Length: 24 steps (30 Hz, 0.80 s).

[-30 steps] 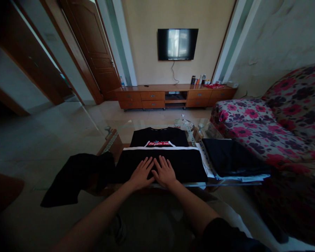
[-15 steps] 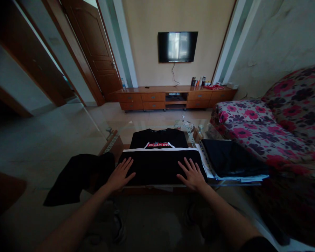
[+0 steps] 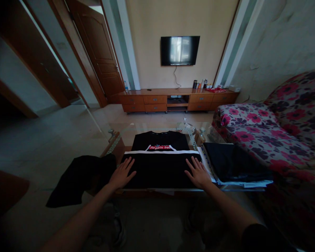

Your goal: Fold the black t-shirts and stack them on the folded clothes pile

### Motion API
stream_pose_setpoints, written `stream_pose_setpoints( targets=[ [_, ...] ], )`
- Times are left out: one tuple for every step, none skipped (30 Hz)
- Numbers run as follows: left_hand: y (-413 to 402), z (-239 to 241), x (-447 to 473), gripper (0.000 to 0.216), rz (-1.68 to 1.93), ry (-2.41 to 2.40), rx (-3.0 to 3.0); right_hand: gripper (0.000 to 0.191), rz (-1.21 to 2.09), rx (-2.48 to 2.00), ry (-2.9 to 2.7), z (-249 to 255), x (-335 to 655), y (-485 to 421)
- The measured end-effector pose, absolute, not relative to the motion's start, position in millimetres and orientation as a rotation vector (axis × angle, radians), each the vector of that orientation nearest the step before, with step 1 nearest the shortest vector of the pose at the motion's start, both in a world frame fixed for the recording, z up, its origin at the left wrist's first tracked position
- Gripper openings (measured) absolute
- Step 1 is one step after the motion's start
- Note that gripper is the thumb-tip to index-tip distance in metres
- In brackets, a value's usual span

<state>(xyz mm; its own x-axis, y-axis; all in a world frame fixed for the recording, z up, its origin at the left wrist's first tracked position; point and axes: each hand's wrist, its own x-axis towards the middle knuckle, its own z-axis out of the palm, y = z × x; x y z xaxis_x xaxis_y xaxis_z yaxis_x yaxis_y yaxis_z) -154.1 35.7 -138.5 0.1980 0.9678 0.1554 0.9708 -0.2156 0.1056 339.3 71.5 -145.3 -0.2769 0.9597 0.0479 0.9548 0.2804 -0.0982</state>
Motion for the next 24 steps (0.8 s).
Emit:
stream_pose_setpoints(
  targets=[
    [35, -138, -154, 0.074, -0.297, -1.963, -2.421, 0.073, 0.088, -1.835, -2.437, -144, 340, 71],
    [36, -138, -154, 0.074, -0.303, -1.971, -2.420, 0.073, 0.098, -1.847, -2.439, -143, 340, 71],
    [37, -137, -154, 0.074, -0.308, -1.983, -2.419, 0.073, 0.105, -1.859, -2.437, -142, 339, 72],
    [39, -136, -153, 0.074, -0.307, -2.004, -2.417, 0.074, 0.108, -1.870, -2.431, -140, 338, 73],
    [42, -135, -152, 0.072, -0.303, -2.034, -2.413, 0.075, 0.106, -1.882, -2.416, -137, 335, 74],
    [46, -133, -151, 0.070, -0.297, -2.068, -2.407, 0.075, 0.099, -1.899, -2.384, -135, 332, 76],
    [51, -131, -150, 0.067, -0.295, -2.103, -2.393, 0.075, 0.081, -1.919, -2.336, -132, 328, 80],
    [56, -129, -148, 0.065, -0.299, -2.134, -2.370, 0.075, 0.056, -1.936, -2.285, -129, 323, 84],
    [62, -128, -148, 0.063, -0.312, -2.154, -2.339, 0.073, 0.024, -1.948, -2.239, -127, 317, 88],
    [68, -127, -147, 0.062, -0.331, -2.156, -2.311, 0.072, -0.006, -1.954, -2.208, -125, 312, 93],
    [73, -127, -147, 0.062, -0.351, -2.147, -2.288, 0.071, -0.029, -1.957, -2.198, -124, 307, 99],
    [78, -128, -148, 0.062, -0.367, -2.137, -2.269, 0.070, -0.039, -1.960, -2.204, -124, 303, 104],
    [82, -129, -149, 0.062, -0.376, -2.129, -2.260, 0.069, -0.034, -1.970, -2.218, -126, 300, 109],
    [86, -132, -151, 0.062, -0.377, -2.125, -2.257, 0.069, -0.017, -1.990, -2.230, -128, 299, 113],
    [88, -135, -152, 0.063, -0.376, -2.125, -2.254, 0.068, 0.005, -2.015, -2.237, -131, 298, 117],
    [90, -139, -154, 0.063, -0.373, -2.131, -2.245, 0.069, 0.025, -2.036, -2.240, -134, 298, 120],
    [91, -142, -155, 0.063, -0.369, -2.143, -2.231, 0.069, 0.039, -2.051, -2.240, -137, 299, 122],
    [91, -145, -156, 0.063, -0.364, -2.155, -2.217, 0.070, 0.046, -2.058, -2.239, -139, 300, 123],
    [92, -147, -157, 0.063, -0.359, -2.170, -2.202, 0.071, 0.046, -2.058, -2.238, -141, 301, 123],
    [92, -148, -157, 0.063, -0.353, -2.186, -2.188, 0.071, 0.043, -2.055, -2.237, -143, 301, 124],
    [92, -148, -158, 0.063, -0.344, -2.199, -2.180, 0.072, 0.041, -2.052, -2.234, -144, 301, 124],
    [92, -147, -158, 0.063, -0.335, -2.210, -2.176, 0.072, 0.042, -2.050, -2.231, -144, 301, 125],
    [93, -146, -158, 0.063, -0.325, -2.221, -2.176, 0.073, 0.050, -2.052, -2.226, -144, 301, 126],
    [94, -145, -159, 0.064, -0.314, -2.233, -2.179, 0.073, 0.063, -2.059, -2.215, -144, 301, 128]
  ],
)
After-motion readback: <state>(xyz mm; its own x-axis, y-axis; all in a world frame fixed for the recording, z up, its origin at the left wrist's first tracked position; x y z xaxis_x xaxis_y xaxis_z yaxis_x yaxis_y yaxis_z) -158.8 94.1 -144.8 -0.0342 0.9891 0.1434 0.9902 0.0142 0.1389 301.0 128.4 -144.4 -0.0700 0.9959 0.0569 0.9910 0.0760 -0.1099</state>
